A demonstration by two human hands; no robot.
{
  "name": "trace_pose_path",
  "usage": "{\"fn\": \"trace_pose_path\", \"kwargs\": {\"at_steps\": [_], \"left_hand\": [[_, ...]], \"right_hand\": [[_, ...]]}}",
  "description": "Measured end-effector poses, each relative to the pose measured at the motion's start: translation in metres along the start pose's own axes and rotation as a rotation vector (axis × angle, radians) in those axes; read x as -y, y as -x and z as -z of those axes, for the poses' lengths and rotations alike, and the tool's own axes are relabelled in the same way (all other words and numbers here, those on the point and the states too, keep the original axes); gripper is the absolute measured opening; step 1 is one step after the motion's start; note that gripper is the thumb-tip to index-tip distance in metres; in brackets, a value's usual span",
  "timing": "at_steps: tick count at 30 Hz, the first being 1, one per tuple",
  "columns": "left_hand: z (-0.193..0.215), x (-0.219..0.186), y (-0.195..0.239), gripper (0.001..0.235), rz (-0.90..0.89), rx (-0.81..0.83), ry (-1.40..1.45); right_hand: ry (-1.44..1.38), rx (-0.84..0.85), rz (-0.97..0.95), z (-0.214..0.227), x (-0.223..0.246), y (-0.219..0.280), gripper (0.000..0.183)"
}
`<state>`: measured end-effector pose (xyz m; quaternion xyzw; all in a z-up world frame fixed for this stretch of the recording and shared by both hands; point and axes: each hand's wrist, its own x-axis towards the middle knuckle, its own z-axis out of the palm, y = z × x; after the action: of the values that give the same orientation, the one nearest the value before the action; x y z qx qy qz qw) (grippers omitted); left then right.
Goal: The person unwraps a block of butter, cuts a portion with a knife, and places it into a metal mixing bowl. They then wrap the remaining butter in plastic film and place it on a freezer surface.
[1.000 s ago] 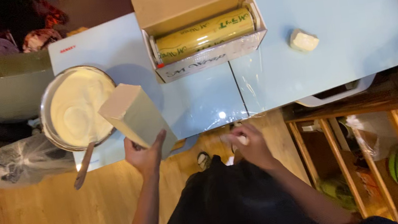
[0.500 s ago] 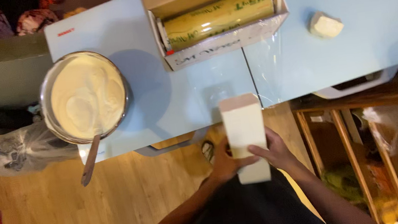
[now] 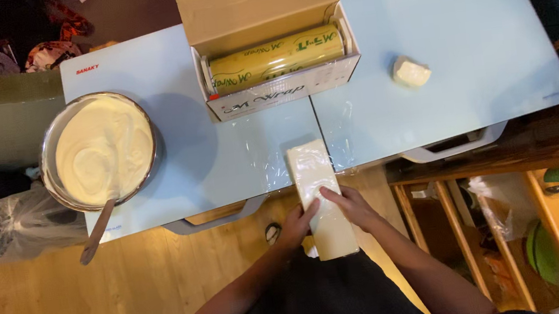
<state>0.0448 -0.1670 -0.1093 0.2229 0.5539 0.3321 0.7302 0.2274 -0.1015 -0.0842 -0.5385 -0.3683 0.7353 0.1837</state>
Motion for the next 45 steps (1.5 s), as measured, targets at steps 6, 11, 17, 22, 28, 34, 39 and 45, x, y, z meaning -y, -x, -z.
{"fn": "trace_pose_path", "kwargs": {"at_steps": [6, 11, 17, 22, 28, 34, 39, 45], "left_hand": [[0.022, -0.009, -0.005, 0.070, 0.084, -0.041, -0.084], [0.021, -0.010, 0.001, 0.067, -0.029, -0.040, -0.107], [0.017, -0.025, 0.004, 0.072, -0.038, -0.067, -0.224], [0.014, -0.057, 0.017, 0.074, -0.002, -0.064, -0.433], [0.026, -0.096, 0.031, 0.062, -0.173, -0.557, -0.669], [0.080, -0.147, -0.045, 0.044, -0.798, -0.937, -0.437], [0.123, -0.189, -0.119, 0.026, -0.906, -0.626, -0.071], [0.145, -0.179, -0.138, 0.016, -0.903, -0.598, -0.036]], "right_hand": [[0.005, 0.045, -0.008, -0.004, 0.021, 0.015, 0.069], [0.058, 0.023, -0.032, -0.009, 0.029, 0.014, 0.071], [0.073, -0.022, -0.044, -0.006, 0.029, 0.007, 0.073], [0.134, 0.001, -0.086, 0.005, 0.009, -0.009, 0.079], [0.417, -0.125, -0.075, 0.019, 0.016, -0.006, 0.071], [0.624, -0.558, 1.018, -0.026, 0.135, -0.026, 0.024], [0.784, -0.294, 1.422, -0.124, 0.237, -0.093, 0.021], [0.944, -0.357, 1.336, -0.168, 0.247, -0.160, 0.014]]}}
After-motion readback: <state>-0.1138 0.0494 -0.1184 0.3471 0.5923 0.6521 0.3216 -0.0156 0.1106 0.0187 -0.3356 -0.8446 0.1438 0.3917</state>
